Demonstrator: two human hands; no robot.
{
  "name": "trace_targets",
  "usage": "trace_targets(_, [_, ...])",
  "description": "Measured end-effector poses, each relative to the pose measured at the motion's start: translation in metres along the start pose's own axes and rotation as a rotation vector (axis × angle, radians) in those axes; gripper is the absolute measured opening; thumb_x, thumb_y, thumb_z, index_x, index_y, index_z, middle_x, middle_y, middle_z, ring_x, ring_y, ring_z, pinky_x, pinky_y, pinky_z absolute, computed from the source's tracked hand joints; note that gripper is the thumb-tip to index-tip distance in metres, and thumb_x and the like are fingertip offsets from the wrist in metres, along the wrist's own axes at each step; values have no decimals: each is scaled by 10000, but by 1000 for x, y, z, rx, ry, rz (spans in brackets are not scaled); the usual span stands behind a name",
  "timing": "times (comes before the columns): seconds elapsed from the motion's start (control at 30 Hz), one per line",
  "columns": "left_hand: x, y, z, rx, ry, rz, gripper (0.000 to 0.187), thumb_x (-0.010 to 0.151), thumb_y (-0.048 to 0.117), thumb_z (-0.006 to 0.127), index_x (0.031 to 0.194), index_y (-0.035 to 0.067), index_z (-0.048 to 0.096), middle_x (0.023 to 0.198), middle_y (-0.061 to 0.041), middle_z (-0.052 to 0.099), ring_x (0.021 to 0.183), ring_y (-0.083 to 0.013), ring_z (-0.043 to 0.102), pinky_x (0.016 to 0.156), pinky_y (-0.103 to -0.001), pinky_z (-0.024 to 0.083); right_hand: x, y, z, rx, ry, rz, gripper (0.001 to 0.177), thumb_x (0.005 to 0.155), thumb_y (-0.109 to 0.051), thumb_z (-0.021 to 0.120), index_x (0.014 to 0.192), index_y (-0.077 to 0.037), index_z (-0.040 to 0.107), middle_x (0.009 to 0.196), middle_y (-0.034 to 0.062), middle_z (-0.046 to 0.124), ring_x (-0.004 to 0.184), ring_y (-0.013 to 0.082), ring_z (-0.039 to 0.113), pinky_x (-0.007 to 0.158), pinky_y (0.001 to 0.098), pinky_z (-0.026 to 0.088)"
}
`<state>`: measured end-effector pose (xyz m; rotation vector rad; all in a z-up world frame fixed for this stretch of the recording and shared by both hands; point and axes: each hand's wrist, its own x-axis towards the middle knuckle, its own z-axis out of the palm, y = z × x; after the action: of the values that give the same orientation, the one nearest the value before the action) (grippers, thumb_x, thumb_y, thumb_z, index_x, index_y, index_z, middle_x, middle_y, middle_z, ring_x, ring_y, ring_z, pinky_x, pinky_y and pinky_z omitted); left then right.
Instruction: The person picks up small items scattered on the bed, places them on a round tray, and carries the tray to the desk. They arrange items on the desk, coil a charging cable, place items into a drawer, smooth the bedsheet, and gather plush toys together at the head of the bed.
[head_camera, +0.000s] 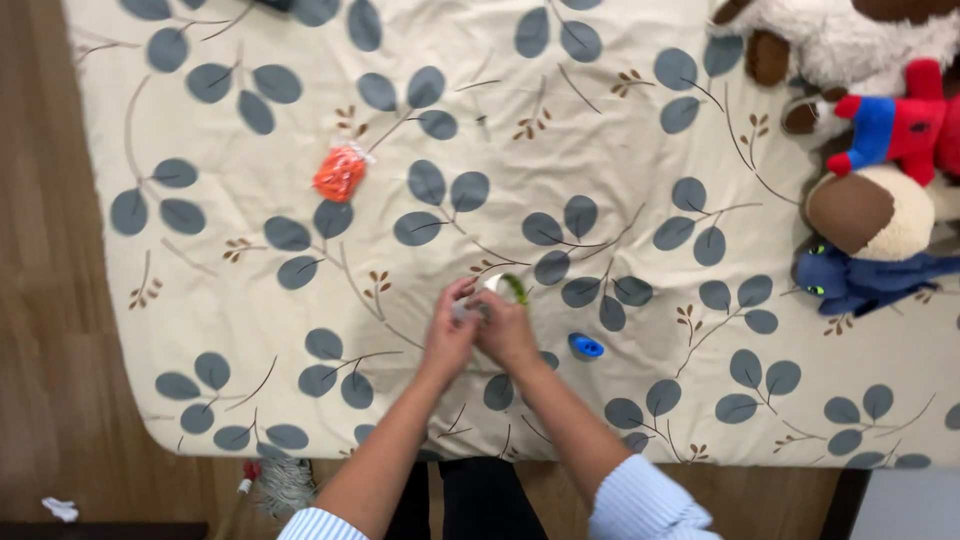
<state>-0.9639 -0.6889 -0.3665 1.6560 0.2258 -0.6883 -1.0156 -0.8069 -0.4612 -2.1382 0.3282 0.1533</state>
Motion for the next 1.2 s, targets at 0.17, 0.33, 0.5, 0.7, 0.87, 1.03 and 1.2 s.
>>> trace_targets(0.17, [-36, -79, -190, 423, 404, 64, 290, 998, -16, 600, 1283, 10, 651, 1225, -212, 642, 1121, -351, 624, 1029, -479, 412, 0, -141, 29, 280, -173, 333, 467, 597, -305, 982, 1004, -250, 760, 800, 84, 743, 747, 230, 712, 690, 329, 568])
trace_targets(0.33, [-94, -55, -335, -470, 1279, 68, 762, 1237, 284, 750, 1587, 397, 82, 1695, -227, -92, 1526, -642, 276, 1125, -850, 141, -17, -164, 85, 582, 32, 427, 233, 865, -334, 856, 988, -172, 741, 501, 0, 581, 445, 92, 575, 420, 206, 463])
trace_targets(0.5, [-129, 12, -220, 175, 51, 4, 1344, 654, 373, 935, 1635, 74, 67, 1661, -318, 101, 1525, -516, 151, 1248, -628, 199, -49, -220, 112, 593, -52, 379, 376, 997, -478, 669, 1224, -178, 661, 634, 40, 615, 574, 120, 581, 585, 301, 506])
trace_targets(0.7, [-115, 18, -218, 39, -312, -129, 892, 703, 128, 918, 1453, 348, 488, 942, 31, 772, 934, -113, 709, 982, -277, 523, -71, -260, 28, 457, -385, 377, 633, 811, -484, 836, 1330, -209, 599, 777, 58, 663, 774, 182, 661, 734, 350, 558])
trace_targets(0.87, [-91, 18, -164, 365, -300, 210, 924, 542, 353, 866, 1384, 231, 505, 1289, -76, 517, 1231, -261, 490, 1082, -417, 446, -66, -192, -1, 404, -415, 29, 689, 715, -272, 930, 1288, -174, 560, 1360, 77, 639, 1367, 309, 518, 1188, 490, 355])
trace_targets(1.03, [-63, 6, -97, 274, -190, 334, 511, 573, 66, 800, 1059, 155, 673, 947, -66, 763, 978, -267, 743, 931, -449, 578, -58, -204, -103, 683, -544, 126, 806, 711, 86, 784, 1443, -126, 523, 984, 139, 737, 919, 166, 628, 882, 361, 606])
trace_targets(1.2, [-32, 29, -14, -212, -421, -321, 297, 703, -43, 686, 978, 61, 644, 879, -119, 712, 727, -316, 748, 618, -459, 694, -43, -120, -133, 733, -220, 112, 824, 635, 120, 665, 1420, -82, 519, 796, 90, 648, 775, 135, 639, 733, 285, 574])
